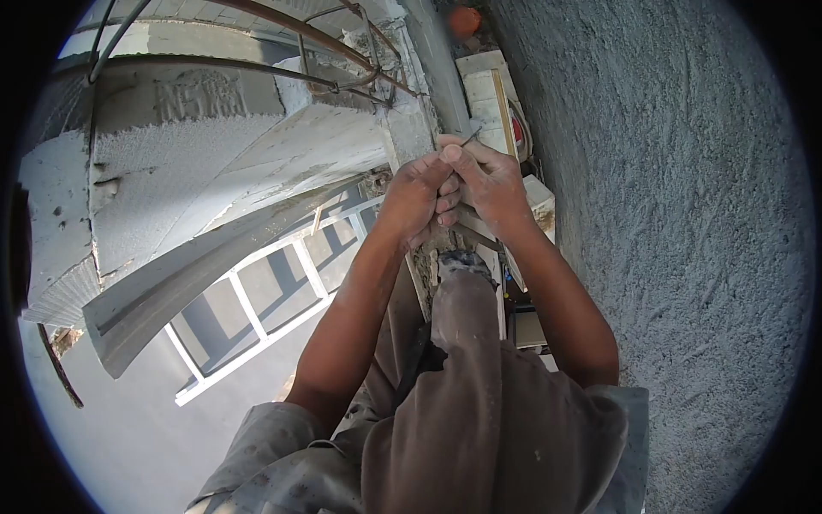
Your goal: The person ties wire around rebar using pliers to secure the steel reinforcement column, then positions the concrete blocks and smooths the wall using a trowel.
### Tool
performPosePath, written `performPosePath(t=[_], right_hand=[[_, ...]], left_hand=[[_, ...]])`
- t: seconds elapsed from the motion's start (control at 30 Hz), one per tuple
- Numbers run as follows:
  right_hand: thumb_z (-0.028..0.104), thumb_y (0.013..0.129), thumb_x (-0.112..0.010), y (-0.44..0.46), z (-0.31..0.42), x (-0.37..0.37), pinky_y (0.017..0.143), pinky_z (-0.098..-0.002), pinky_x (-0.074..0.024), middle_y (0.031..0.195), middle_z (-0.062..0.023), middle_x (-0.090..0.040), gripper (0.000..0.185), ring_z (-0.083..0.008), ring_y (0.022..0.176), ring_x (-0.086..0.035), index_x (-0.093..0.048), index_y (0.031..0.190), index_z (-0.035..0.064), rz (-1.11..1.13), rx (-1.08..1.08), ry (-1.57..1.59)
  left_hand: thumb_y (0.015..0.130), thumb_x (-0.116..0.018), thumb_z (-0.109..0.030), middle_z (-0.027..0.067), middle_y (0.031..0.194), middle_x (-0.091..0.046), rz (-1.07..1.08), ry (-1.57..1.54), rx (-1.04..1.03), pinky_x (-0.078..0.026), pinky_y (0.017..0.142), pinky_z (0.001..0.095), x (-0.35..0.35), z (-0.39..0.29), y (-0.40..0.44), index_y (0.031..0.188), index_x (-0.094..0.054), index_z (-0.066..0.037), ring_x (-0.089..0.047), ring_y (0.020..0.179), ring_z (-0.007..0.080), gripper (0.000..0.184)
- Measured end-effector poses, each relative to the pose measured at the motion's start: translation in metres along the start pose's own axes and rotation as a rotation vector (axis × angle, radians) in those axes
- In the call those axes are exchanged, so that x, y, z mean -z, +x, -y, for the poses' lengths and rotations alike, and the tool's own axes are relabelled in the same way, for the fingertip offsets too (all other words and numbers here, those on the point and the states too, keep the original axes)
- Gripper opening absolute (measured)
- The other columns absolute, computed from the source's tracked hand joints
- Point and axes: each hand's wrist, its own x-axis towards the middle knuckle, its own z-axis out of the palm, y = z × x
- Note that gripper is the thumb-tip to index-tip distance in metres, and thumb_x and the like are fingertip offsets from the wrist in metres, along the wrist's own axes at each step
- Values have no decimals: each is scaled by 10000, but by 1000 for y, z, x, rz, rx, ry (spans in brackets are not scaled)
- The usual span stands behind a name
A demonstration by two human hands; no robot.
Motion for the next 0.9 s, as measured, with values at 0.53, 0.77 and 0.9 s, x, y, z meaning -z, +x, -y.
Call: performPosePath(t=[0.53,0.77,0.9], right_hand=[[252,927,-678,54,29,35,537,-250,-473,704,-40,-571,350,-119,601,-557,-651,1053,-73,-167,98,310],[209,931,-653,62,34,54,619,-291,-497,675,-74,-614,226,-180,642,-607,-711,974,-5,-236,130,-162],[164,910,-631,62,36,51,673,-377,-509,809,-165,-688,198,-313,703,-646,-709,1000,7,-95,527,-805]], left_hand=[[1038,-441,-396,5,629,-504,175,291,1,-409,507,259,-26,-17,24,1058,-639,-38,-471,538,110,410],[994,-535,-423,29,676,-588,-54,823,-266,-455,511,232,-21,-19,48,1027,-675,2,-568,587,97,448],[961,-625,-336,39,742,-633,-202,540,-455,-505,553,230,-27,-32,61,1032,-684,16,-614,646,94,364]])
